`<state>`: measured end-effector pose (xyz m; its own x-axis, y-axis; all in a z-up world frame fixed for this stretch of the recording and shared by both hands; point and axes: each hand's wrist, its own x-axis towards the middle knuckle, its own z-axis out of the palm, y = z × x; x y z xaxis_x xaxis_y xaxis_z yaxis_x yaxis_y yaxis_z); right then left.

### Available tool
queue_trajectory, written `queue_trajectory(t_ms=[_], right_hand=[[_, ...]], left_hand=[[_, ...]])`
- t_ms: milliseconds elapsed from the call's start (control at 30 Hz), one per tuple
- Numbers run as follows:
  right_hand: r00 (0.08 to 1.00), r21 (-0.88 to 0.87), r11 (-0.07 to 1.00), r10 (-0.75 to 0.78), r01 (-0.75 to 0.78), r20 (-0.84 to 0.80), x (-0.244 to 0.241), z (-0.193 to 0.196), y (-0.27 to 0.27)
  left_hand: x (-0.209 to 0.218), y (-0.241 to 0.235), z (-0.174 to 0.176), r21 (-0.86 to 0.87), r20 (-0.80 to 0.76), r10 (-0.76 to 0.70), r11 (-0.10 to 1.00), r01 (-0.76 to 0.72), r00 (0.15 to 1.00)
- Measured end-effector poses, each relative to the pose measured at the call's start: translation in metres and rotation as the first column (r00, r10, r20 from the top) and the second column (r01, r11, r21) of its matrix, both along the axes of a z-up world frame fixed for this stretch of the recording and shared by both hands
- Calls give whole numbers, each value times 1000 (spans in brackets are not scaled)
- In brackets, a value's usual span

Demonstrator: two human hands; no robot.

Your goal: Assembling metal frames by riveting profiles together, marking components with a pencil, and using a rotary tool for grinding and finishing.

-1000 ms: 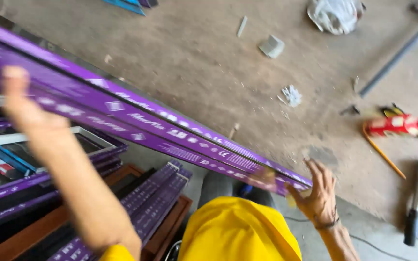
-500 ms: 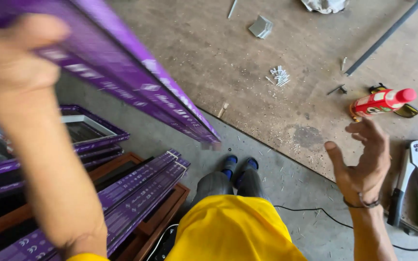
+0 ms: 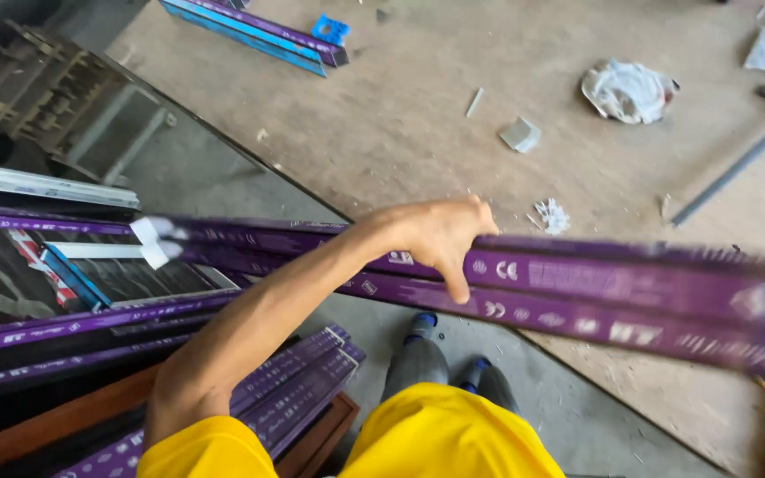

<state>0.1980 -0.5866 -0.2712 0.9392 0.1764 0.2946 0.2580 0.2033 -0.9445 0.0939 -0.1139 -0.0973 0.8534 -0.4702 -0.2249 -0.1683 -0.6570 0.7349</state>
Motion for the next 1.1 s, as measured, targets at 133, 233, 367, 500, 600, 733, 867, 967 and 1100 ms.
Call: queue_trajectory(t_ms=[133, 233, 367, 500, 600, 733, 867, 967, 1100], right_hand=[[976, 118, 990, -56, 83, -212, 21, -110, 23], [917, 190, 959, -128, 212, -377, 12, -177, 64], [744, 196, 845, -300, 498, -597, -42, -237, 82], [444, 100, 579, -490, 809, -751, -141, -224, 84], [247, 40, 369, -534, 929, -809, -137, -129, 163], [197, 75, 254, -498, 964, -845, -129, -80, 250], [115, 30, 164, -545, 986, -830, -113, -99, 287], [150, -59, 361, -524, 931, -838, -112, -101, 280], [202, -290, 772, -470, 565, -859, -137, -38, 252]], left_hand=[[16, 41, -33, 291, -280, -59, 946, 143, 958], [42, 87, -57, 373, -356, -140, 885, 278, 924], [102, 162, -118, 448, -473, -175, 796, 407, 863], [133, 262, -171, 488, -601, -112, 732, 475, 791], [172, 315, -188, 601, -634, 24, 645, 473, 773], [144, 267, -174, 495, -523, -104, 771, 400, 846], [79, 171, -163, 544, -70, -495, 709, 449, 866], [87, 175, -184, 548, 28, -449, 754, 362, 893], [88, 191, -184, 606, -80, -434, 694, 390, 897]])
